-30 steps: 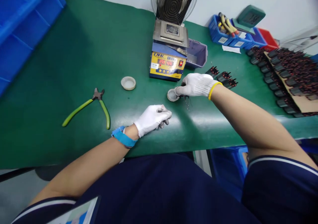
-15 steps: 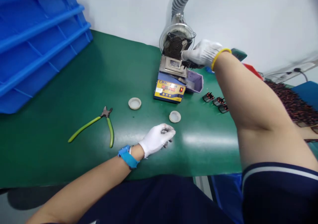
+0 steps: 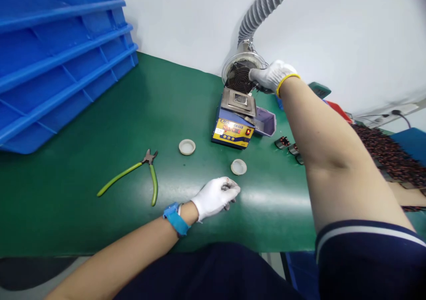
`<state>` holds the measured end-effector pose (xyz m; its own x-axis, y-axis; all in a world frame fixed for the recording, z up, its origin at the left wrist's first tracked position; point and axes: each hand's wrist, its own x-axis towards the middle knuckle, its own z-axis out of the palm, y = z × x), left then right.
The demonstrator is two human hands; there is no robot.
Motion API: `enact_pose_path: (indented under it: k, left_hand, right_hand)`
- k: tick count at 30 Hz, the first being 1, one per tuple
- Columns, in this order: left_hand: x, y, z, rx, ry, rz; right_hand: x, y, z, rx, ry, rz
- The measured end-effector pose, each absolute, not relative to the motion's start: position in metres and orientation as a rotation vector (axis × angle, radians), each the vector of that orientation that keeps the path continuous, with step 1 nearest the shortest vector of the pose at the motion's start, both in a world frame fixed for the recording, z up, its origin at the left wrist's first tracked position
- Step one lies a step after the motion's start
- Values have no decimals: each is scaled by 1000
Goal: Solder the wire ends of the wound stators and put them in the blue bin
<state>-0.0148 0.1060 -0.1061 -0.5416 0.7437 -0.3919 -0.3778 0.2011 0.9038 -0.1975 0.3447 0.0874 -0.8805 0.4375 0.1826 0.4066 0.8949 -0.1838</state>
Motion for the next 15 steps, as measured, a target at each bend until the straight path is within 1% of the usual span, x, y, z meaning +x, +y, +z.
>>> enact_pose_path:
  k: [3, 11, 15]
  left_hand:
    - [-15, 105, -104, 358, 1544, 1510]
    - [-15, 106, -107, 380, 1556, 1500]
    - [-16, 105, -112, 410, 1542, 1507]
  right_hand:
    - [-193, 341, 87, -590, -2754, 133]
    - [-193, 328, 44, -524, -2693, 223]
    - [-187, 333, 52, -552, -2602, 293]
